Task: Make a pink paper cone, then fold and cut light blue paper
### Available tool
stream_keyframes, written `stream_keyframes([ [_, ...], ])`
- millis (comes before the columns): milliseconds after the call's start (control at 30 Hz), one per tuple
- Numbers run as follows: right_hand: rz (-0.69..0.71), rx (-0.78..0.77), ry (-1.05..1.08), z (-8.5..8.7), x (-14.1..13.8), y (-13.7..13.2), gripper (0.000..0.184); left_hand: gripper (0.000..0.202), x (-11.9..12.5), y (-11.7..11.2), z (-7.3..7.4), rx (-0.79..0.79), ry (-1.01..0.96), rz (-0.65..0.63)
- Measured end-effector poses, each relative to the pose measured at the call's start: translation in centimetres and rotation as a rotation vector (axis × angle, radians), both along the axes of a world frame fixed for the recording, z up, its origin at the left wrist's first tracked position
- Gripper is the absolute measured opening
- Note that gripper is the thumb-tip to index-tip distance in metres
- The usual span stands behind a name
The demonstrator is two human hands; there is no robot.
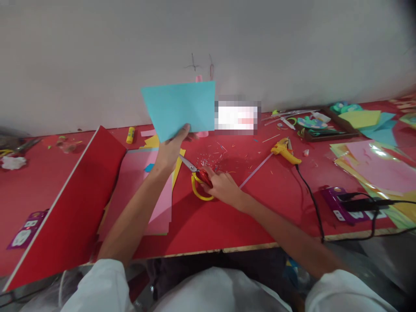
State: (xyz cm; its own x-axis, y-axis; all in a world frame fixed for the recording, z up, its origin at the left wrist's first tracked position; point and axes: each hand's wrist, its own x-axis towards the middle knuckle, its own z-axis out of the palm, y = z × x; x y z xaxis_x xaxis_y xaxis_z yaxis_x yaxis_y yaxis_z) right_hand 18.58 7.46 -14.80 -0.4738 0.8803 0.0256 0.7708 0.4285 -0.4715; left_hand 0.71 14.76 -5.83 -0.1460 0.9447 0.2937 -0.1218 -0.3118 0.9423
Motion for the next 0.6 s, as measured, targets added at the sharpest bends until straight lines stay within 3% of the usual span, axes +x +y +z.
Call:
stream_keyframes([
  [67,-0.089,-0.084,0.185,-0.3,0.9,0.1,0.054,0.016,-0.6,0.5,0.8,0.058,-0.100,0.096],
  [200,-0.178,-0.197,0.612,-1.3,2.5,0.8,0.045,0.023,-2.5,1.5,2.5,0.186,-0.342,0.366],
  [267,-0.185,-0.257,0.799,-1.8,2.9,1.4,0.046,0.025,-3.6,1.9,3.1,0.188,-0.417,0.433],
  [433,-0.181,-0.438,1.107,-1.3,2.9,2.1,0.056,0.029,-4.2,2.3,2.7,0.058,-0.430,0.431],
  [600,-0.121,-0.566,1.303,-0.4,2.5,1.5,0.051,0.031,-0.6,1.5,-0.5,0.008,-0.342,0.274],
])
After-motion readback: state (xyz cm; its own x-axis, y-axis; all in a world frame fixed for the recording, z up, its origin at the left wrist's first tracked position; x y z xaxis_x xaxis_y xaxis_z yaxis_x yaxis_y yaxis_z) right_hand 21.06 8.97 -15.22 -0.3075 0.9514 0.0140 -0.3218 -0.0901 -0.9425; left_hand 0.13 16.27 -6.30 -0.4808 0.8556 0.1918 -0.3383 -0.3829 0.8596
